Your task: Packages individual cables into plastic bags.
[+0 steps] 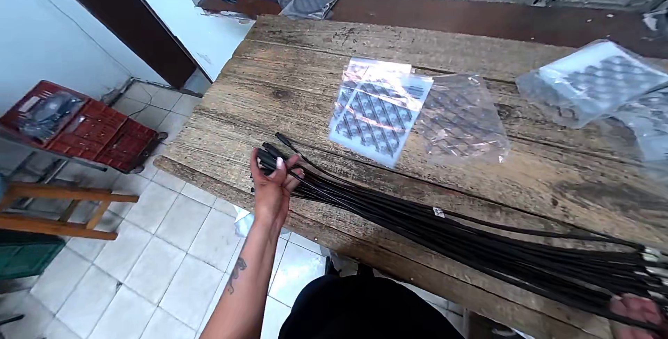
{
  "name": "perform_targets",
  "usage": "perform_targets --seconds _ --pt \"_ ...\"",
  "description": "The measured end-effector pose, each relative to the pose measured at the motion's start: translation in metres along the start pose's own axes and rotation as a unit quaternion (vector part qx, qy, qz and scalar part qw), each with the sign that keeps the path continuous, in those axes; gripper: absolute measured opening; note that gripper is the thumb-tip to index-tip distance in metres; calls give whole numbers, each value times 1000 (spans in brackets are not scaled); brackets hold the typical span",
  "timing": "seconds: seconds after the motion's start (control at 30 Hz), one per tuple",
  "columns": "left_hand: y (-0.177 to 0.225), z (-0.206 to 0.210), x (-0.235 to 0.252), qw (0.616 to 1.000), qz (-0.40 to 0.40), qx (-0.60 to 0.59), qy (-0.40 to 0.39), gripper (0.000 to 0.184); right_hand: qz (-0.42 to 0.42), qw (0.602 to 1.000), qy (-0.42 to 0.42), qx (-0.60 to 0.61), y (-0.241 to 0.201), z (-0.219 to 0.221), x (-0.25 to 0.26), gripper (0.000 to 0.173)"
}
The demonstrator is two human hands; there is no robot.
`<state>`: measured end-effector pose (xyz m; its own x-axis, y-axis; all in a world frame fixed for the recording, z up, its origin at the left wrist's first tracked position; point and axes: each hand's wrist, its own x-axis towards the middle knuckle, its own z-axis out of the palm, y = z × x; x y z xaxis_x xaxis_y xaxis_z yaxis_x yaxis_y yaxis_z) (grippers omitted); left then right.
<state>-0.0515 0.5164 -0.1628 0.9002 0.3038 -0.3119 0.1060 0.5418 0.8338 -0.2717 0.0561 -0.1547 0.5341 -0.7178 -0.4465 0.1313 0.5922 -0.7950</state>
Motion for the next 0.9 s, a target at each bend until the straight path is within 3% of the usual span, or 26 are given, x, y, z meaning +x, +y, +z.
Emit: perform_targets --seconds 0.1,0.17,0.23,0.27,0.3,0.37,0.43,0.5,0.53,0.6,0.7,0.8,0.9 --pt "-11 29 -26 999 -21 3 49 39 5 997 21 -75 15 17 -4 15" --pt "-19 42 -49 996 -35 71 30 33 -28 992 35 -118 19 42 -3 12" --pt "1 33 -48 976 -61 183 -97 38 -74 982 -8 -173 14 79 -9 11" --pt "18 28 -43 944 -94 255 -189 43 -102 971 -53 -210 13 106 -19 19" --pt "32 28 -37 893 -124 328 -282 47 -132 950 -116 -260 15 132 -31 39" --pt "44 39 -35 775 -151 453 -414 50 -206 858 -254 -397 24 179 -52 54" --pt "41 52 -39 671 -159 517 -507 49 -368 704 -342 -502 44 212 -60 48" --pt "38 59 -41 609 -158 525 -573 47 -487 564 -399 -534 59 222 -56 41" --pt "38 59 -41 603 -145 517 -591 47 -506 526 -423 -537 64 220 -52 38" --pt "38 55 -40 639 -94 495 -581 43 -527 493 -442 -532 77 207 -45 35" --pt "16 32 -46 774 -15 461 -435 29 -518 493 -446 -538 92 185 -43 35" --pt "-38 -15 -76 877 53 394 -268 36 -515 458 -422 -589 99 165 -36 62" --pt "-75 -29 -97 912 95 314 -247 42 -480 436 -418 -636 101 154 -33 95"
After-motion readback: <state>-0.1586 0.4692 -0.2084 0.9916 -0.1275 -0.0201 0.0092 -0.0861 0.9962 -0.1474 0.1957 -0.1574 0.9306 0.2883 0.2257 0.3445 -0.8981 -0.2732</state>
